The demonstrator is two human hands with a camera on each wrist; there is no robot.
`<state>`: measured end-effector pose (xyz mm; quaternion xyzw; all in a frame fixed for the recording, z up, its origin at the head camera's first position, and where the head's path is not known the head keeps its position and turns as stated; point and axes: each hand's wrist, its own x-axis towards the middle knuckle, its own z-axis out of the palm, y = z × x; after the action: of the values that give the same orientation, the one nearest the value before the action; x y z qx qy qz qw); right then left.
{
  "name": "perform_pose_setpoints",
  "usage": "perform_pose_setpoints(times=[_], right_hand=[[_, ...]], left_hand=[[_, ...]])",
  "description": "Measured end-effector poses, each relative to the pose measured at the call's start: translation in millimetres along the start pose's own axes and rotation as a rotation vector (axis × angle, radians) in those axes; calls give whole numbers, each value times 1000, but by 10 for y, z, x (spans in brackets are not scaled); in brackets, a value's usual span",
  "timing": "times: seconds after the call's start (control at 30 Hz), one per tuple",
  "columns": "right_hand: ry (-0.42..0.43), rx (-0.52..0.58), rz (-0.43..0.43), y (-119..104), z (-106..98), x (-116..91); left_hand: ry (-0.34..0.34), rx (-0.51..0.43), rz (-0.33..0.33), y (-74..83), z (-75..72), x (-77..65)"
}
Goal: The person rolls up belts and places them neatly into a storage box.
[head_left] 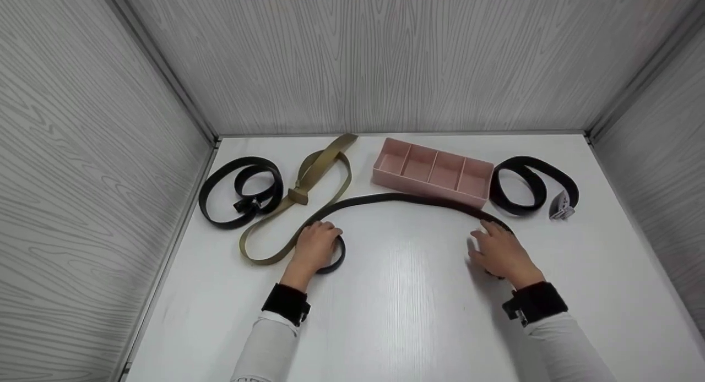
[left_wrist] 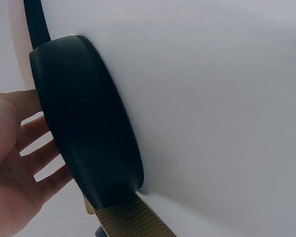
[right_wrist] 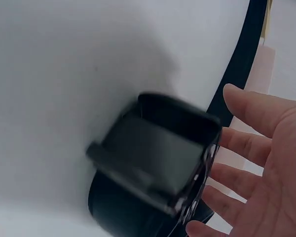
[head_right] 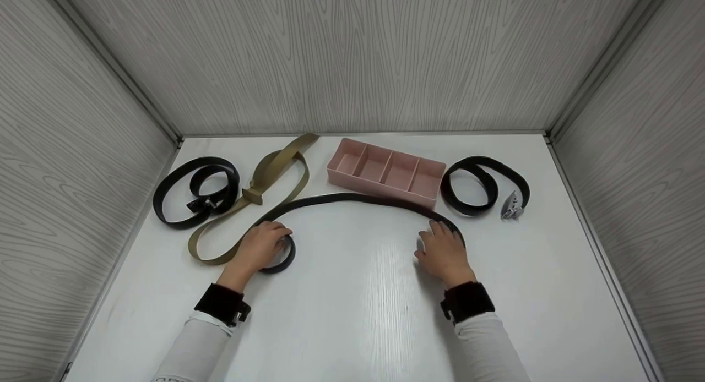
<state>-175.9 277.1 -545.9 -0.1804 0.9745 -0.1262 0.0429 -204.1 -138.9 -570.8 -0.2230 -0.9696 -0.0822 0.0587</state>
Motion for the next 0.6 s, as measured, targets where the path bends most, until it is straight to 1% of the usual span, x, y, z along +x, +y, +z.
perform_pose_setpoints(times=[0.1, 0.23, 0.33, 0.47, 0.53, 0.6], right_hand=[[-29, 21, -32, -170, 100, 40], [-85, 63, -107, -508, 268, 119], [-76, 99, -217, -781, 370, 187], [-30, 112, -371, -1071, 458, 255], [-22, 107, -412, -1159, 486, 276], [-15, 105, -440, -1205, 505, 291]], left_hand=[[-13, 43, -21, 56, 23, 58], [-11, 81, -20, 189, 61, 148], [18, 97, -4, 320, 85, 217], [63, 111, 17, 492, 118, 310], [72, 88, 8, 562, 131, 352], [74, 35, -13, 620, 132, 385]])
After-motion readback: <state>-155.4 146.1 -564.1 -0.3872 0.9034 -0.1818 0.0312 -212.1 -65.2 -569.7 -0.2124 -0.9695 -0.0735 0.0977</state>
